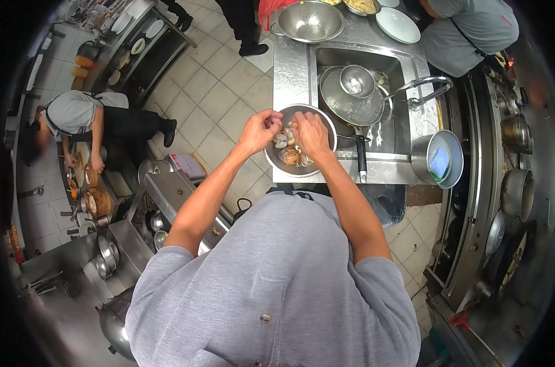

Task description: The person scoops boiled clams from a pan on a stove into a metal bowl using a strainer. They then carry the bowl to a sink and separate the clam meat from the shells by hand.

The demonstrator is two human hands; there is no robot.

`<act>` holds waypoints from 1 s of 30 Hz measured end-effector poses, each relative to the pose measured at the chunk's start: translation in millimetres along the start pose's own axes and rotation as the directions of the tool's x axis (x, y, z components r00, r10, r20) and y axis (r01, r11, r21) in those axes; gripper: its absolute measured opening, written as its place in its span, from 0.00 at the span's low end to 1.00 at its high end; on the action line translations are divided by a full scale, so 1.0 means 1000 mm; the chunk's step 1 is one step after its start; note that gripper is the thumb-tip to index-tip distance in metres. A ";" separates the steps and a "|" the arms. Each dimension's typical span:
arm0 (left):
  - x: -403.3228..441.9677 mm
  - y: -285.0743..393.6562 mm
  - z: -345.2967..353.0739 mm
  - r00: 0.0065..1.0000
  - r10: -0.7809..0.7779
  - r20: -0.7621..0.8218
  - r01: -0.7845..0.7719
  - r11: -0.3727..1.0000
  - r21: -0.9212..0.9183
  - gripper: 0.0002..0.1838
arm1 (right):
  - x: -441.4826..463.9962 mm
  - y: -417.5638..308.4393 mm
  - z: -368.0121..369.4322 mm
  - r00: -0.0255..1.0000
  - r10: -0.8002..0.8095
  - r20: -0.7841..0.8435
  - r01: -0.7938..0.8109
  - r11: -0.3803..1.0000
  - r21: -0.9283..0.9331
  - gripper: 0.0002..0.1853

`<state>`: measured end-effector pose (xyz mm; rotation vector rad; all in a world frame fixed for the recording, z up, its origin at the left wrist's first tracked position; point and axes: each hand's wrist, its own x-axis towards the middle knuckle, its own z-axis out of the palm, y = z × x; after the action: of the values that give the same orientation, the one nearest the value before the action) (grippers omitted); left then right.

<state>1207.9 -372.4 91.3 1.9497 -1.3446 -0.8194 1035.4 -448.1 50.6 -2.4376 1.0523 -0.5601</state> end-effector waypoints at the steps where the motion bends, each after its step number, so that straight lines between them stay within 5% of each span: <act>1: 0.000 -0.001 0.002 0.999 -0.014 0.034 0.017 0.995 -0.096 0.15 | -0.004 -0.004 -0.011 1.000 0.028 0.008 -0.029 0.981 0.191 0.17; 5: 0.005 0.006 0.010 0.971 -0.016 0.240 0.110 0.917 -0.384 0.18 | -0.019 -0.013 -0.028 0.975 0.218 0.039 -0.196 0.769 0.609 0.16; 7: 0.005 0.009 0.012 0.974 0.001 0.228 0.096 0.905 -0.414 0.20 | -0.023 -0.002 -0.023 0.980 0.196 0.020 -0.162 0.749 0.643 0.15; 9: 0.004 0.014 0.012 0.975 0.013 0.221 0.088 0.892 -0.443 0.21 | -0.024 0.007 -0.021 0.950 0.238 0.204 -0.282 0.362 0.889 0.16; 10: 0.003 0.018 0.011 0.970 -0.002 0.245 0.117 0.881 -0.459 0.21 | -0.024 0.013 -0.027 0.933 0.228 0.277 -0.337 0.292 0.895 0.18; 17: 0.007 0.012 0.024 0.974 0.015 0.225 0.074 0.922 -0.381 0.20 | -0.032 0.025 -0.021 0.932 0.193 0.307 -0.355 0.311 0.881 0.17; 20: 0.008 -0.002 0.034 0.982 -0.010 0.187 0.083 0.919 -0.387 0.19 | -0.032 0.035 -0.008 0.911 0.297 0.288 -0.372 0.285 0.883 0.16; 22: 0.009 -0.006 0.032 0.980 -0.015 0.199 0.101 0.896 -0.432 0.19 | -0.033 0.035 -0.009 0.897 0.309 0.317 -0.362 0.100 0.927 0.15; 26: 0.009 -0.002 0.031 0.973 -0.086 0.214 0.194 0.806 -0.559 0.18 | -0.028 0.036 -0.017 0.867 0.298 0.398 -0.439 0.084 0.894 0.14; 30: 0.010 0.000 0.024 0.971 -0.128 0.200 0.211 0.853 -0.478 0.15 | -0.020 0.038 -0.019 0.877 0.276 0.393 -0.438 0.122 0.891 0.14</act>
<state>1192.2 -385.4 75.5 1.6255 -0.9245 -1.2924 991.4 -460.9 42.6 -0.9670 0.7674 -0.5990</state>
